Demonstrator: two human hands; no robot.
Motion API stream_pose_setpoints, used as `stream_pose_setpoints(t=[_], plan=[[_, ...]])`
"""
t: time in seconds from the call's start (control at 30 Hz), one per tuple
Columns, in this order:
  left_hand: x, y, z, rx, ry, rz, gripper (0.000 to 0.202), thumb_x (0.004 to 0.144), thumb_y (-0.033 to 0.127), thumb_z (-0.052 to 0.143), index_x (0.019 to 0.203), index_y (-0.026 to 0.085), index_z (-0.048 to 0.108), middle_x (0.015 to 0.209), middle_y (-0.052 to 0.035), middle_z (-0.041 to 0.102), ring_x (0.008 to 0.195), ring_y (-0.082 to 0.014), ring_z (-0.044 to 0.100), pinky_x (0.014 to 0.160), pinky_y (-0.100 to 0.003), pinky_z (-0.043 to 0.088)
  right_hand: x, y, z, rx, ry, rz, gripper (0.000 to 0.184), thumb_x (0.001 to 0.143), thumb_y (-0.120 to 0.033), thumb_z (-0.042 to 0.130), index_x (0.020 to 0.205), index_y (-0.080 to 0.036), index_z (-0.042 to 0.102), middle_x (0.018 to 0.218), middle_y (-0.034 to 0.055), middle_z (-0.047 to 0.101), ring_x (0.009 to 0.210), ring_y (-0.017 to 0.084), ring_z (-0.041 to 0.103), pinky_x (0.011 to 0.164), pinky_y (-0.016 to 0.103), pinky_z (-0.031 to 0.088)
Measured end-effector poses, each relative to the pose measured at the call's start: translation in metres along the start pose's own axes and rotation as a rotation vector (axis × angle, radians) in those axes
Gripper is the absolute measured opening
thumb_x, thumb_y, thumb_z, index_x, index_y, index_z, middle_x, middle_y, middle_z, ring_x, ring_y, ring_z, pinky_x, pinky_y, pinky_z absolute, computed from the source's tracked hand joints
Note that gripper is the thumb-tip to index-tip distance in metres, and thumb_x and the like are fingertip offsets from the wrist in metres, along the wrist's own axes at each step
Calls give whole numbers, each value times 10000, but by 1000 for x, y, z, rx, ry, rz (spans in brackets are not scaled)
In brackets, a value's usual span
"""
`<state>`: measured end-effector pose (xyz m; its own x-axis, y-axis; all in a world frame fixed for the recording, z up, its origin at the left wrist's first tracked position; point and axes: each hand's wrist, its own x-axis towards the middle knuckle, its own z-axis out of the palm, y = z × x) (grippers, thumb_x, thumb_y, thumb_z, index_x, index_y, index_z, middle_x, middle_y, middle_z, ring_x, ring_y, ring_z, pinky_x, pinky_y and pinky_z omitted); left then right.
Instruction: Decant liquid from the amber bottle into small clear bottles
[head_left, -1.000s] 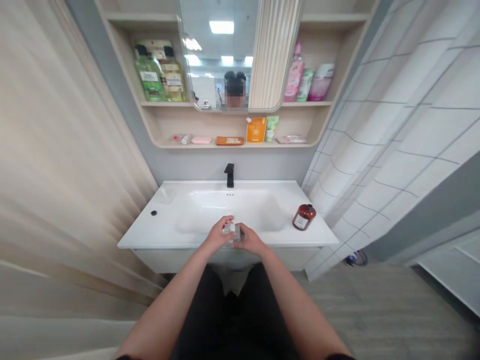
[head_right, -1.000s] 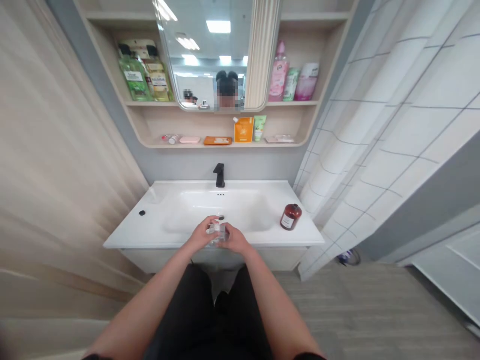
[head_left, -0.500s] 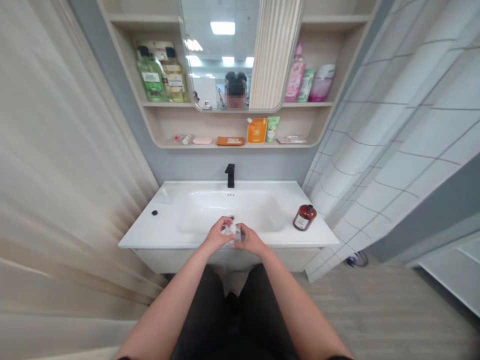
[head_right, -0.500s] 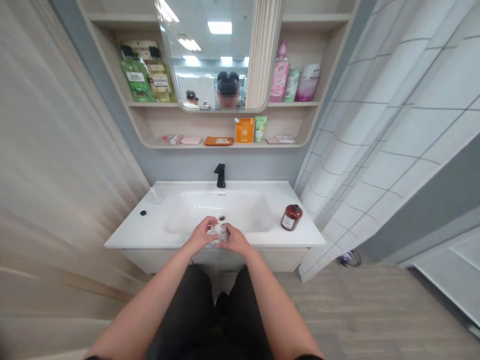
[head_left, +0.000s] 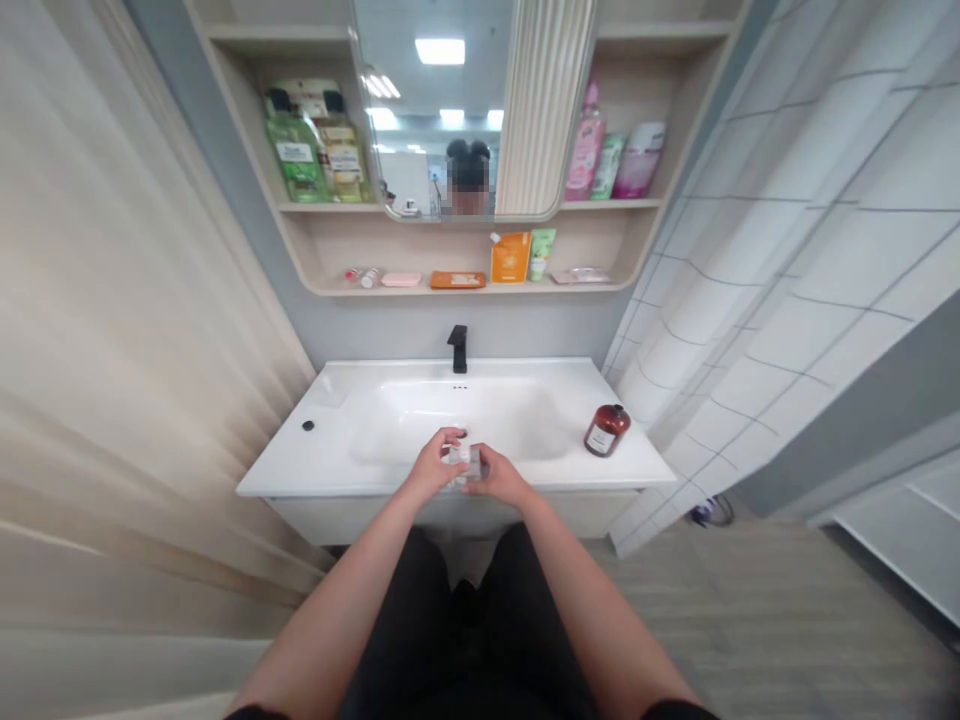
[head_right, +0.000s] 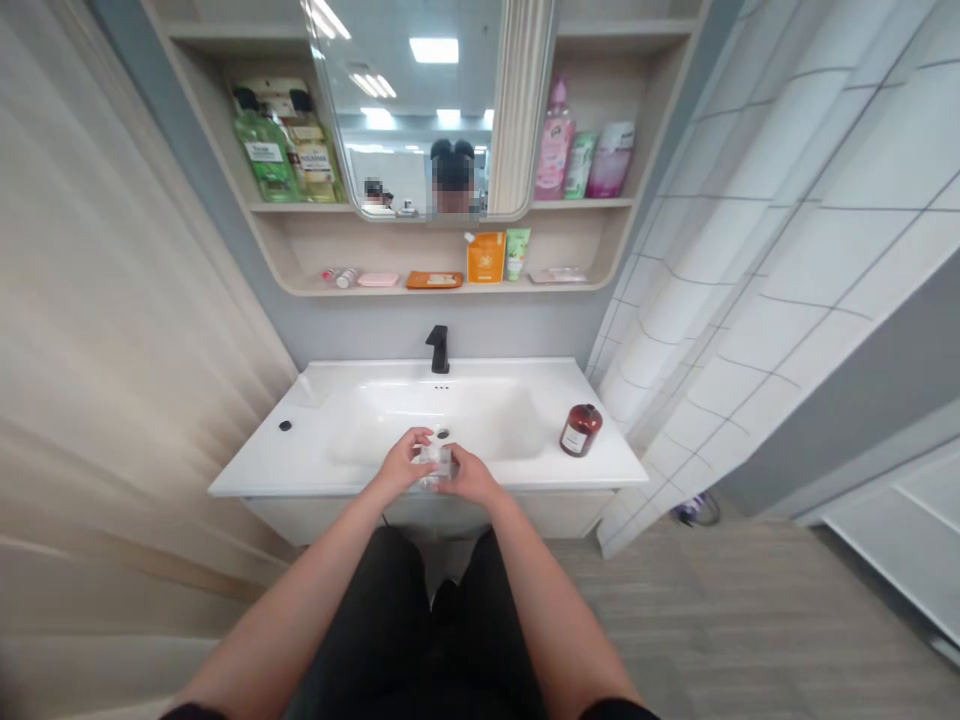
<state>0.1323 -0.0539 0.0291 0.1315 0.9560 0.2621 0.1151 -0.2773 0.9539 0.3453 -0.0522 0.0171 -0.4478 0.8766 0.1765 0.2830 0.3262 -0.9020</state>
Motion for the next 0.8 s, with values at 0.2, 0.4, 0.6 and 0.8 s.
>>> stream_pose_setpoints(t=[0.2, 0.4, 0.6, 0.8], plan=[[1, 2, -2, 44, -19, 6, 657, 673, 171, 852, 1305, 232, 684, 1159, -57, 720, 1122, -242, 704, 1040, -416, 544, 0, -2, -1, -18, -8, 3, 666, 660, -368, 970, 1241, -243, 670, 1080, 18, 754, 951, 248, 667, 883, 353, 538], [2, 6, -2, 59, -51, 7, 459, 687, 223, 856, 1127, 207, 726, 1210, -80, 748, 1098, -245, 733, 1051, -420, 556, 0, -4, 0, -22, -6, -6, 681, 661, -370, 976, 1254, -241, 668, 1111, 25, 762, 976, 251, 680, 894, 351, 542], [-2, 18, 13, 251, 136, 25, 434, 695, 213, 869, 1109, 219, 739, 1063, -40, 777, 1001, -226, 730, 993, -393, 583, 0, -6, -1, -69, -2, -14, 683, 663, -368, 968, 1267, -250, 673, 1116, 24, 768, 964, 251, 681, 878, 345, 541], [0, 50, 8, 440, 160, 115, 299, 834, 251, 827, 1130, 231, 786, 1067, -39, 805, 911, -209, 714, 911, -373, 605, 1, 7, 1, -52, 14, -10, 662, 677, -372, 957, 1263, -252, 672, 1096, 16, 763, 955, 249, 676, 870, 346, 536]])
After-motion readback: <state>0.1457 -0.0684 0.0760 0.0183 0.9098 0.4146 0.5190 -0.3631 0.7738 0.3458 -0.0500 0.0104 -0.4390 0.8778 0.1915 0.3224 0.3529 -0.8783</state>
